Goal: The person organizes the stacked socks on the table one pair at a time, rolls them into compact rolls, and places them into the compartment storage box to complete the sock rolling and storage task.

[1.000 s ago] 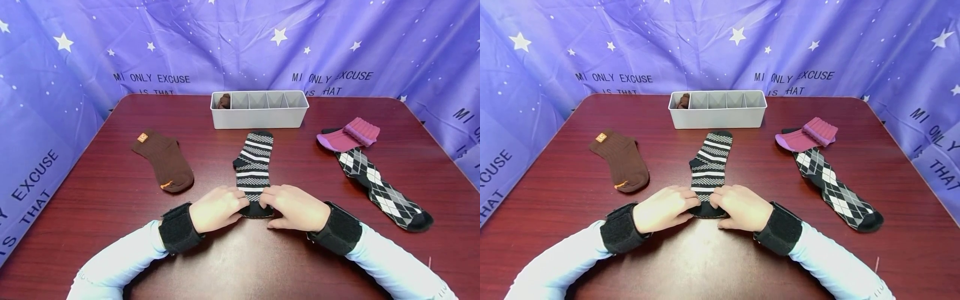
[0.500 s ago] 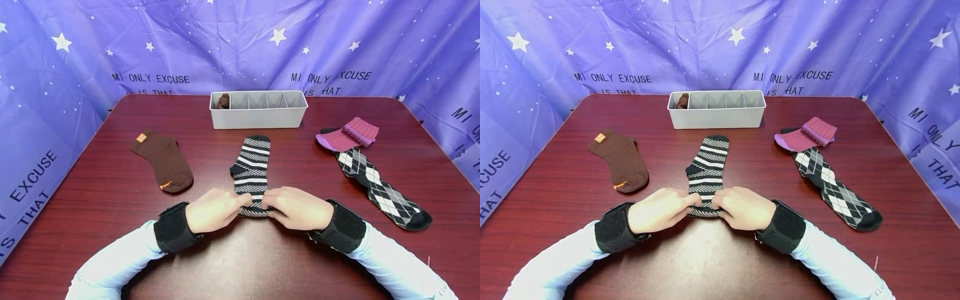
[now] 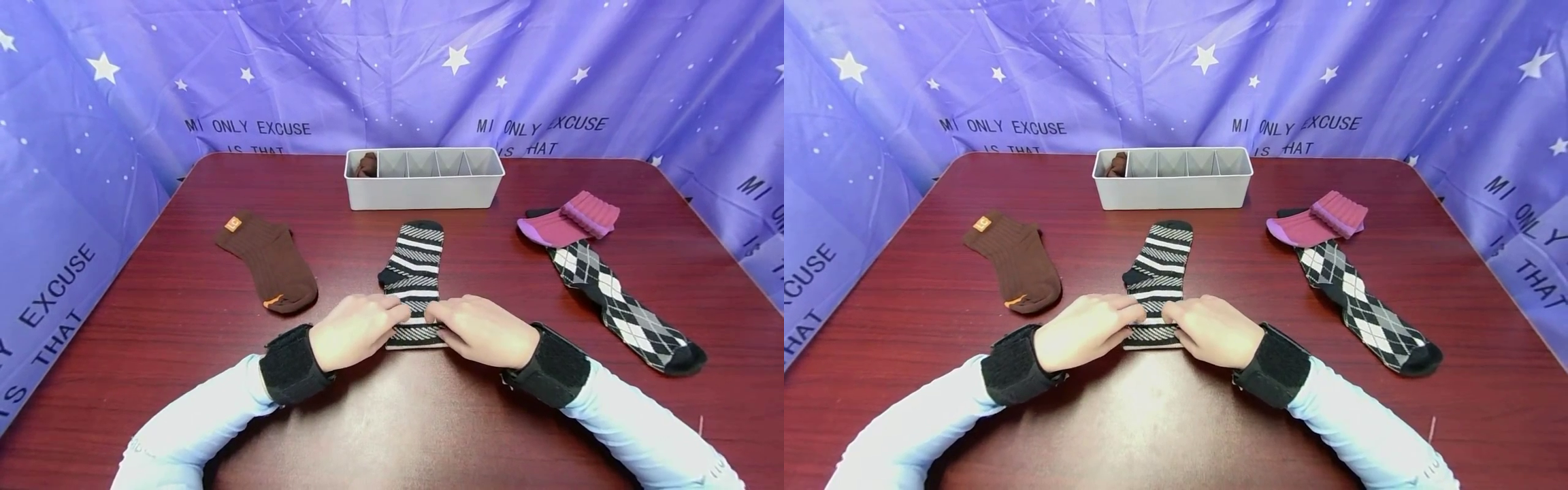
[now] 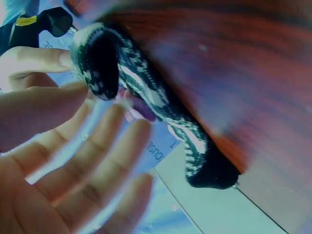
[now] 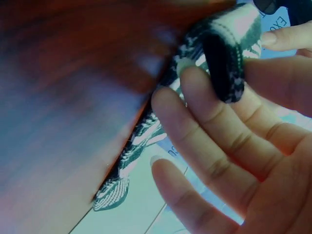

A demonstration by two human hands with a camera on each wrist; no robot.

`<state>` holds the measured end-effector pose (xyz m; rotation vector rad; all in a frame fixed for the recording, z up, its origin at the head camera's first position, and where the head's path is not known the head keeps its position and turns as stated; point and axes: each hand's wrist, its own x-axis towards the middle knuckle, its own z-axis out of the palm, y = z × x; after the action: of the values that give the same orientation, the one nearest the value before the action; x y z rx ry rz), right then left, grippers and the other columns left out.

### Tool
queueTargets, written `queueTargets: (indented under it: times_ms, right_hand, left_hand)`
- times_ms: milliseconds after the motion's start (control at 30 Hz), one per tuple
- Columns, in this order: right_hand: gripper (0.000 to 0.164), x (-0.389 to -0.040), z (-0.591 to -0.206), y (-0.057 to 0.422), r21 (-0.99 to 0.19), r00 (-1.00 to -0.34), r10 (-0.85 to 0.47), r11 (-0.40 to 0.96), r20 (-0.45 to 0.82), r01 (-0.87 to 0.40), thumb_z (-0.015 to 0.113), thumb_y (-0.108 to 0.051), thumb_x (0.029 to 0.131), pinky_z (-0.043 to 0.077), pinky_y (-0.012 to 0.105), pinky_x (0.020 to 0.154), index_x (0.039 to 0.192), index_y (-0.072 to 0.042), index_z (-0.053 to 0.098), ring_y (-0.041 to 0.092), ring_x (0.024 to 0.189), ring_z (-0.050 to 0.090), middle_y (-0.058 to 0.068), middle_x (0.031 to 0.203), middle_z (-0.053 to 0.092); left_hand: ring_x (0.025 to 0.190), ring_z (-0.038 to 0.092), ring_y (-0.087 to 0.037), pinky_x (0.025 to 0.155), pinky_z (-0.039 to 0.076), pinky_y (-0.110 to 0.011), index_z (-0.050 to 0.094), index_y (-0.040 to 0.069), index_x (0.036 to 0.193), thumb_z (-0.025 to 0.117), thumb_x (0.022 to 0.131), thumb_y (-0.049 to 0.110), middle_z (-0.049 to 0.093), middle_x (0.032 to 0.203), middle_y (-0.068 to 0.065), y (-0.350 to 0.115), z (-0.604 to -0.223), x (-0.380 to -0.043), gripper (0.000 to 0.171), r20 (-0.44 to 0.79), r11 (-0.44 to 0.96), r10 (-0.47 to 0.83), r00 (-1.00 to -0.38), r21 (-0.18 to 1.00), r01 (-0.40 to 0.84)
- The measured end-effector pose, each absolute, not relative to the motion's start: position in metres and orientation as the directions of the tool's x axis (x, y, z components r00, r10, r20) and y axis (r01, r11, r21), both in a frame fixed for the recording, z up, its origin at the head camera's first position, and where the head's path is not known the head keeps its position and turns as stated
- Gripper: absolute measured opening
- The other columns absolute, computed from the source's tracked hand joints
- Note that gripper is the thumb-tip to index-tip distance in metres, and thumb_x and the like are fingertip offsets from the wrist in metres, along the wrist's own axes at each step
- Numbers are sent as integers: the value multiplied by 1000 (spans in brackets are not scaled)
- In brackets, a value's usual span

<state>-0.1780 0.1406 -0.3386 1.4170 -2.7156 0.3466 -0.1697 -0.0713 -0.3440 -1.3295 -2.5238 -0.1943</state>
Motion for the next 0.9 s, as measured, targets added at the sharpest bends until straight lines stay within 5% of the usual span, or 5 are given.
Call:
queueTargets:
  times_ms: [133, 267, 600, 900]
  right_hand:
    - [12, -179, -341, 141, -143, -607, -779, 590, 156, -794, 59, -13, 73, 38, 24, 56, 80, -16, 50, 5, 59, 45, -9, 68, 50]
    - [17, -180, -341, 141, -130, -623, -765, 610, 161, -782, 61, -12, 69, 37, 23, 58, 78, -17, 48, 6, 61, 42, -9, 71, 46]
    - [37, -179, -338, 140, -109, -514, -846, 502, 146, -858, 70, -34, 62, 38, 26, 64, 88, -15, 51, 7, 75, 42, -6, 84, 47]
    - [23, -179, -338, 142, -119, -526, -839, 513, 139, -850, 66, -15, 63, 37, 26, 65, 82, -18, 53, 5, 73, 47, -9, 76, 52]
  left_hand:
    - [70, 52, -7, 55, 44, -23, 58, 18, 76, 58, 69, 6, 52, 78, 6, -69, -341, -167, 13, 287, 511, 825, -487, -8, 860]
    - [73, 51, -8, 59, 45, -25, 61, 18, 77, 65, 68, 16, 51, 83, 5, -69, -338, -165, 10, 226, 517, 834, -503, -4, 856]
    - [77, 53, -11, 62, 45, -28, 57, 16, 81, 70, 62, 21, 55, 79, 6, -69, -336, -164, 24, 155, 546, 831, -534, -44, 836]
    - [70, 55, -13, 54, 42, -28, 52, 15, 78, 66, 62, 16, 56, 73, 6, -70, -343, -167, 21, 230, 570, 806, -545, -51, 820]
